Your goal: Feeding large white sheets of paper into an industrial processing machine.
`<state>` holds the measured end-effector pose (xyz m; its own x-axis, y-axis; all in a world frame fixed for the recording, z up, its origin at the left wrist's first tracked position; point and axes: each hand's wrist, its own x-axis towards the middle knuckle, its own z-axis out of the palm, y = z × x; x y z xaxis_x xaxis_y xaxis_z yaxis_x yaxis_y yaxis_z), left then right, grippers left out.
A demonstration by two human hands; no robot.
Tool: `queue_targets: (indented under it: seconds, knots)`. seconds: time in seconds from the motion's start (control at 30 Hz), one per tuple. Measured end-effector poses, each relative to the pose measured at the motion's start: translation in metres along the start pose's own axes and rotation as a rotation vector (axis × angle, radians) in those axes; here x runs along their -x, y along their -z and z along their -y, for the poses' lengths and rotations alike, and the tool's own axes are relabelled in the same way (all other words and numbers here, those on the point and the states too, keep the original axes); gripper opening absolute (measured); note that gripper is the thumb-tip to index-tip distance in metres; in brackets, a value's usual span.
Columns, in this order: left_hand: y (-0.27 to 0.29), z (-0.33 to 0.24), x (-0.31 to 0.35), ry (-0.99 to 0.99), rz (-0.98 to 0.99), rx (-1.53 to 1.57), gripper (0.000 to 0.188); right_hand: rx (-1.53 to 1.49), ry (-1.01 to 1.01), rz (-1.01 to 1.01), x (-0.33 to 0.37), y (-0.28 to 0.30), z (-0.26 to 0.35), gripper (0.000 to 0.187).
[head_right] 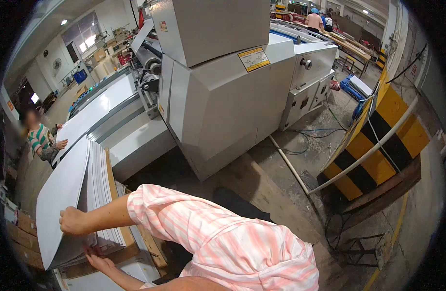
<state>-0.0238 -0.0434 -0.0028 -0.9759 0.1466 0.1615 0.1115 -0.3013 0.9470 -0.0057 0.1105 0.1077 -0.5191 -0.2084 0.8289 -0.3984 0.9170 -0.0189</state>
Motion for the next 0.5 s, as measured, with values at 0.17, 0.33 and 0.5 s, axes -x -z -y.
queue_targets:
  seconds: [0.17, 0.33, 0.5]
  knots:
    - [-0.033, 0.008, -0.001, -0.124, -0.342, -0.077, 0.036, 0.023, -0.030, 0.388, 0.033, -0.014, -0.005, 0.014]
    - [-0.011, 0.013, -0.009, 0.033, -0.133, -0.046, 0.036, -0.006, -0.068, 0.467, 0.043, -0.031, -0.009, 0.019]
    - [0.004, 0.022, -0.012, -0.021, -0.047, -0.054, 0.030, -0.042, 0.020, 0.334, 0.050, -0.027, 0.000, 0.024]
